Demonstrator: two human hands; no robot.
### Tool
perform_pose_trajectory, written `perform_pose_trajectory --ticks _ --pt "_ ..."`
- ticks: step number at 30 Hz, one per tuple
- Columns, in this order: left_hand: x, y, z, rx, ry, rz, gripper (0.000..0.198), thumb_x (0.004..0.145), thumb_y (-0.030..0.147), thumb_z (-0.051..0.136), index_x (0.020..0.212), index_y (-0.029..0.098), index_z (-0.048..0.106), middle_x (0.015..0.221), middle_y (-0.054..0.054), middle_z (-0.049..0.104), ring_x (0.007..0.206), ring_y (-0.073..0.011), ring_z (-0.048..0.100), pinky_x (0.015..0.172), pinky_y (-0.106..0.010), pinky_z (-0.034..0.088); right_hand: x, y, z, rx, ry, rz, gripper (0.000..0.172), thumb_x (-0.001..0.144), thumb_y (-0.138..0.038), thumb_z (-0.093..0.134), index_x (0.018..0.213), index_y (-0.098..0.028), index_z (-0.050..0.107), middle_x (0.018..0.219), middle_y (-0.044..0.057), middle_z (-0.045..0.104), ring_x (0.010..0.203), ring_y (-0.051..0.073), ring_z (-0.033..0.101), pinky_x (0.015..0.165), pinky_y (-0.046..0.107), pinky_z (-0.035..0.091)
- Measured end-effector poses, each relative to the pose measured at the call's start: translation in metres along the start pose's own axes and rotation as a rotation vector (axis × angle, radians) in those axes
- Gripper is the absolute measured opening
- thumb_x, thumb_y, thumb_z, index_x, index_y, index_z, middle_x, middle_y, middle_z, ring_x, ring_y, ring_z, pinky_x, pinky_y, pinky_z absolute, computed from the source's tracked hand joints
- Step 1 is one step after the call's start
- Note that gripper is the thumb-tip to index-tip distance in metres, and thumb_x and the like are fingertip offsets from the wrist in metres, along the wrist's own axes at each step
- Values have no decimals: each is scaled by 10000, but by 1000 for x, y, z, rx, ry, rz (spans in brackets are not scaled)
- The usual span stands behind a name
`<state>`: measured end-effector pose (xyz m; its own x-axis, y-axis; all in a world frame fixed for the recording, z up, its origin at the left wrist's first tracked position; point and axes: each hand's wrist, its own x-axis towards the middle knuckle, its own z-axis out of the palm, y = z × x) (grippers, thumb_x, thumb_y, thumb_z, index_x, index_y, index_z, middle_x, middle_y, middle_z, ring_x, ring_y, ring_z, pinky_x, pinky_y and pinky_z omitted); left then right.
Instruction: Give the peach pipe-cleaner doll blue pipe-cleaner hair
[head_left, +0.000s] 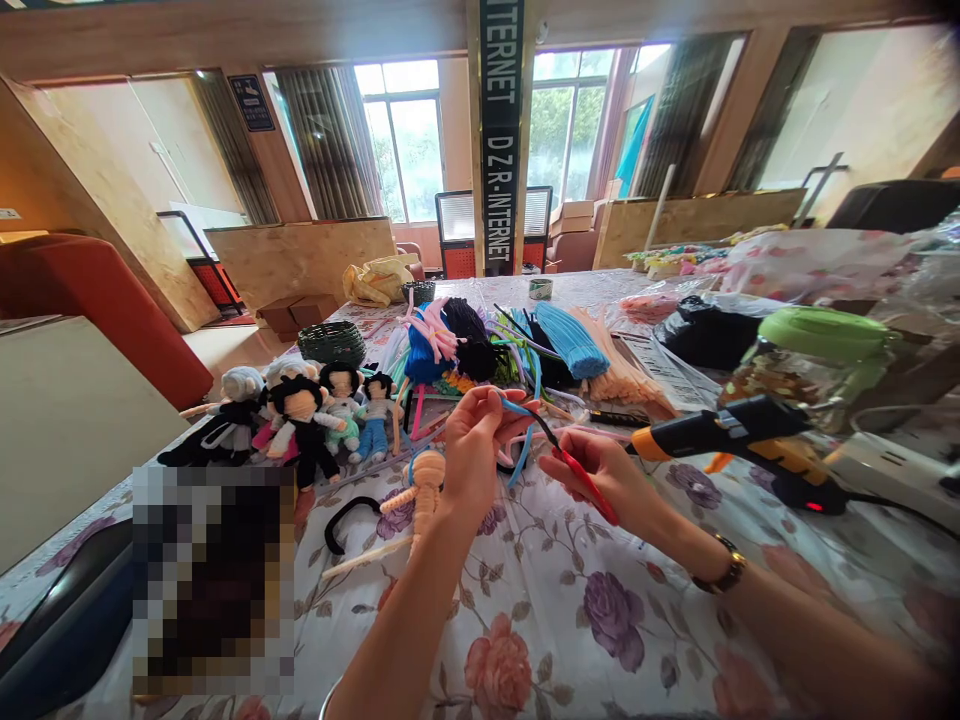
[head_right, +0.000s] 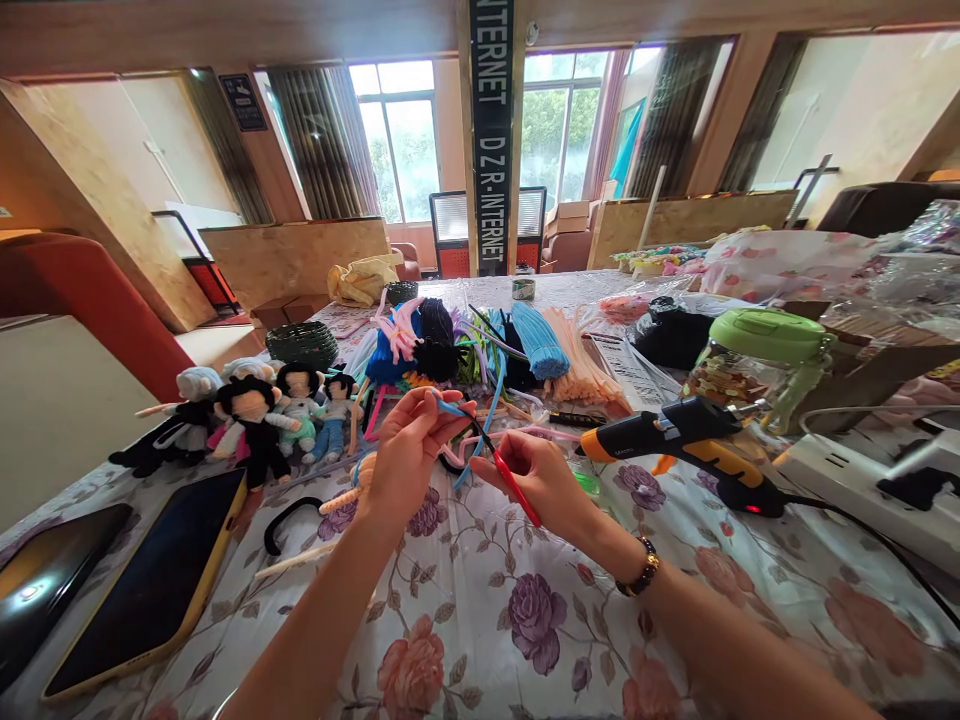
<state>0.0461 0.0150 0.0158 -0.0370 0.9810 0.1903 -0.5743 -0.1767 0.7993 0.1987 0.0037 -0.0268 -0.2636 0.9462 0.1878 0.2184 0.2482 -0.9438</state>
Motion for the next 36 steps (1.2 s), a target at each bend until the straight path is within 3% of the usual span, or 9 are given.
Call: perform_pose_trajectory --ticks 10,29,36 --pt "-2 2 1 49 14 10 116 818 234 591 756 149 541 804 -28 688 724 -163 704 711 -277 558 1 1 0 -13 0 -29 423 765 -488 657 650 -210 361 582 -64 354 514 88 345 467 231 263" --pt "-2 1 2 51 9 17 227 731 332 694 748 159 549 800 -26 685 748 -183 700 791 -353 549 -1 -2 3 -66 38 -22 449 755 -581 614 654 -216 374 576 -55 378 514 99 361 467 238 308" --pt "-2 0 2 58 6 21 238 723 348 702 744 158 561 804 -24 684 747 -177 697 761 -321 553 -2 -2 3 -83 53 -25 447 761 -572 615 645 -215 372 562 -58 355 507 97 347 460 235 301"
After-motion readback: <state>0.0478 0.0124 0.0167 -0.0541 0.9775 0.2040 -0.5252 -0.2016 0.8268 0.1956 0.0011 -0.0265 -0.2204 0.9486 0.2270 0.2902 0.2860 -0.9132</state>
